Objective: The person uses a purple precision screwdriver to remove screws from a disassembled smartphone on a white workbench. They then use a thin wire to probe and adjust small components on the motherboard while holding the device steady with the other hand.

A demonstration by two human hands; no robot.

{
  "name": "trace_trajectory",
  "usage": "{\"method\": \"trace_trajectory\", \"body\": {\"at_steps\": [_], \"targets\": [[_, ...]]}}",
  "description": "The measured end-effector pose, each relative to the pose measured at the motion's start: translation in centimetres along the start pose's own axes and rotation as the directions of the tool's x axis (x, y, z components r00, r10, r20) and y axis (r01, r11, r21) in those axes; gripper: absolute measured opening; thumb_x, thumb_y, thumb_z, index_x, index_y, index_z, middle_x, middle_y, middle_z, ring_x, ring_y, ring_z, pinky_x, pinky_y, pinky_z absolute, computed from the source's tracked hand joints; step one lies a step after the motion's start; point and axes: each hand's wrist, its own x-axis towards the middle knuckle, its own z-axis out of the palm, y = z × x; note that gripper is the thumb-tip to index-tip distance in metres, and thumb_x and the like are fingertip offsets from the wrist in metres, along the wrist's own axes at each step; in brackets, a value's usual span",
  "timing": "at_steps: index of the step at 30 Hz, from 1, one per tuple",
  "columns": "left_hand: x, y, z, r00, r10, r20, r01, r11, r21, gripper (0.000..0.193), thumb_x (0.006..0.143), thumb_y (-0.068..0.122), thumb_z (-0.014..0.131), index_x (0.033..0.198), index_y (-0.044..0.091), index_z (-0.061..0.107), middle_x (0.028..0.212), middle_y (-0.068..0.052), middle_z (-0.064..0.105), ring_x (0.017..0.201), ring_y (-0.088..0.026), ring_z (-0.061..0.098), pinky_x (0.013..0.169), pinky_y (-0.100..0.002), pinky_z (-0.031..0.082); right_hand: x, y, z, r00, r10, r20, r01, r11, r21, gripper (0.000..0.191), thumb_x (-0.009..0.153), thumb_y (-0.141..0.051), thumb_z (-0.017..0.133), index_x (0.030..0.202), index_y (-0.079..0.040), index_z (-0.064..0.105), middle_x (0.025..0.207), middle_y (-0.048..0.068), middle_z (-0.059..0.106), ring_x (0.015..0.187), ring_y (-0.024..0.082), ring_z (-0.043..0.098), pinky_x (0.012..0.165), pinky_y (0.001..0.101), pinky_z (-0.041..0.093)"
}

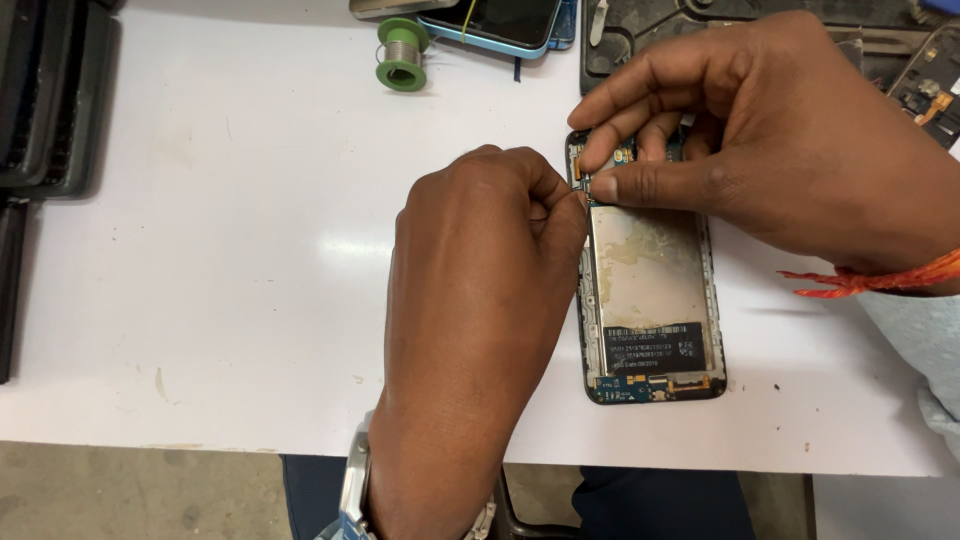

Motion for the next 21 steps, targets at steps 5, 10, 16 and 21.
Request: {"method": "trace_trajectory", "body": {"at_steps": [5,10,16,21], "targets": [[-0.04,-0.01,0.01,1.0,0.001,-0.001,-0.001,1.0,0.01,0.017,0.09,0.013,0.07,0.078,0.003,0.075,0.061,-0.009,0.069,0.042,-0.015,0.063,0.039,-0.031,0.046,0.0,0.01,0.01,1.0,-0.026,-0.007,0.026,1.0,-0.005,0.035,0.084,-0.008,0.081,0.118,-0.005,0.074,0.1,0.003,0.079,0.071,0.006,0.067,0.062,0.0222,0.059],[-0.04,-0.05,-0.01,1.0,-0.002,-0.001,0.002,1.0,0.014,0.016,0.09,0.013,0.07,0.079,0.003,0.075,0.062,-0.009,0.069,0.043,-0.015,0.064,0.04,-0.031,0.048,-0.12,-0.02,0.07,1.0,-0.013,-0.003,0.013,1.0,0.028,0.034,0.083,-0.006,0.081,0.117,-0.005,0.074,0.101,0.002,0.08,0.071,0.006,0.067,0.062,0.0219,0.058],[-0.03,0.04,-0.04,1.0,0.01,-0.002,-0.01,1.0,-0.011,0.011,0.088,0.011,0.071,0.083,0.003,0.076,0.064,-0.01,0.071,0.046,-0.014,0.066,0.043,-0.03,0.049,-0.21,0.17,-0.1,0.999,-0.042,0.012,0.04,0.995,0.092,0.034,0.085,-0.005,0.08,0.118,-0.005,0.075,0.103,0.002,0.08,0.071,0.005,0.066,0.061,0.0212,0.057],[0.06,0.15,-0.14,0.999,-0.031,0.033,0.031,0.999,0.008,0.009,0.086,0.011,0.071,0.084,0.004,0.076,0.065,-0.008,0.072,0.047,-0.013,0.067,0.045,-0.029,0.05,-0.26,0.25,-0.12,0.999,-0.05,0.014,0.048,0.993,0.108,0.033,0.085,-0.006,0.079,0.118,-0.006,0.075,0.101,0.002,0.079,0.071,0.005,0.065,0.059,0.0205,0.056]]}}
